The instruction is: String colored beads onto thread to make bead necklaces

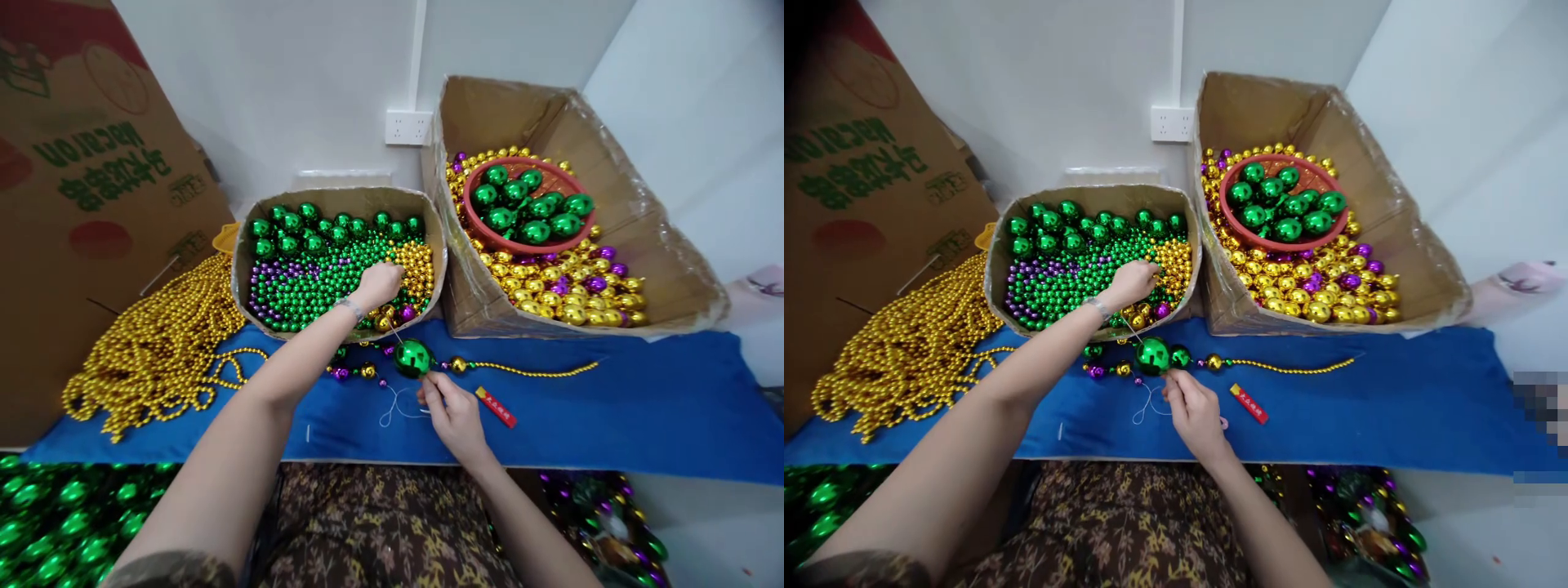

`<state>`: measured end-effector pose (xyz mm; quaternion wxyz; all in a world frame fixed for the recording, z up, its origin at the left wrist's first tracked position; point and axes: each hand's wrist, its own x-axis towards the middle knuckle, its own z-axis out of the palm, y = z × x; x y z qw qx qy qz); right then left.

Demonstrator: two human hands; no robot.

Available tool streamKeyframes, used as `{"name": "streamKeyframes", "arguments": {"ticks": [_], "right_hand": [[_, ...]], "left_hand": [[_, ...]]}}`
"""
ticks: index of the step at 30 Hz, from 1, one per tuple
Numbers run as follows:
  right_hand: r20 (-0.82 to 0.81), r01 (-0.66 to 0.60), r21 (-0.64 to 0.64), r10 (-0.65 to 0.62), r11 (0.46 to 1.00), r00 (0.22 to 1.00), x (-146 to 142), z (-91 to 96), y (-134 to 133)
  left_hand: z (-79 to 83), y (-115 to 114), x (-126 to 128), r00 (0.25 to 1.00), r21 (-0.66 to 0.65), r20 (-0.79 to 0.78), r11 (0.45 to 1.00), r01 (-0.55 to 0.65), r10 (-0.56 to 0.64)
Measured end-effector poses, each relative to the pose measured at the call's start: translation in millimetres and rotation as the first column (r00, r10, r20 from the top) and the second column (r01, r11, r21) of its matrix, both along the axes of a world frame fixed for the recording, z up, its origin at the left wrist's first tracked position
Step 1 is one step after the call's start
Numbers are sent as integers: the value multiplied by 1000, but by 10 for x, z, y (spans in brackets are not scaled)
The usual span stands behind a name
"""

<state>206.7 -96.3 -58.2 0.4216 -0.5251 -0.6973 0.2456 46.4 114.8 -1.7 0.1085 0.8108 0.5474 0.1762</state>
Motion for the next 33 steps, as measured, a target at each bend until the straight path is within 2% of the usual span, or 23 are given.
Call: {"name": "streamKeyframes", "arguments": {"ticks": [1,2,3,4,5,6,8,10,13,20,25,27,29,31,33], "right_hand": [[-4,4,0,-4,1000,1000,9,-5,-6],[-8,5,1,-5,1000,1000,13,-11,-11],[-11,5,4,-4,1000,1000,11,-17,-15],[-10,2,9,-2,1000,1000,4,-21,-19],[-7,-2,16,2,1000,1000,-9,-24,-22],[1,-6,26,6,1000,1000,-25,-24,-25],[19,-14,54,13,998,1000,-62,-19,-29],[40,-17,89,13,996,999,-97,-10,-33],[78,-21,116,12,993,997,-128,0,-38],[170,-35,172,5,984,985,-126,-22,-47],[201,-46,186,8,982,980,-124,-47,-49],[220,-40,211,-7,977,975,-131,-59,-44],[233,-35,222,-18,974,972,-141,-64,-36],[215,-36,191,-6,981,977,-147,-57,-27],[162,-34,136,12,990,987,-140,-40,-20]], "left_hand": [[31,-85,-62,991,-36,134,999,0,5],[63,-191,-135,949,-97,314,995,6,24],[93,-313,-214,837,-179,545,983,46,60],[119,-445,-295,682,-265,723,957,119,115],[138,-580,-372,537,-333,821,926,177,192],[150,-712,-441,429,-383,864,897,219,264],[151,-937,-545,291,-453,880,849,271,376],[127,-1094,-600,214,-478,877,826,300,430],[70,-1214,-617,144,-470,882,820,328,448],[-9,-1308,-621,113,-442,894,818,367,433],[-5,-1340,-642,142,-447,894,842,303,424],[-7,-1366,-629,195,-412,906,885,216,375],[-11,-1405,-603,300,-349,908,924,158,292],[-11,-1440,-572,391,-314,894,928,201,218],[2,-1441,-549,401,-315,896,910,268,192]]}}
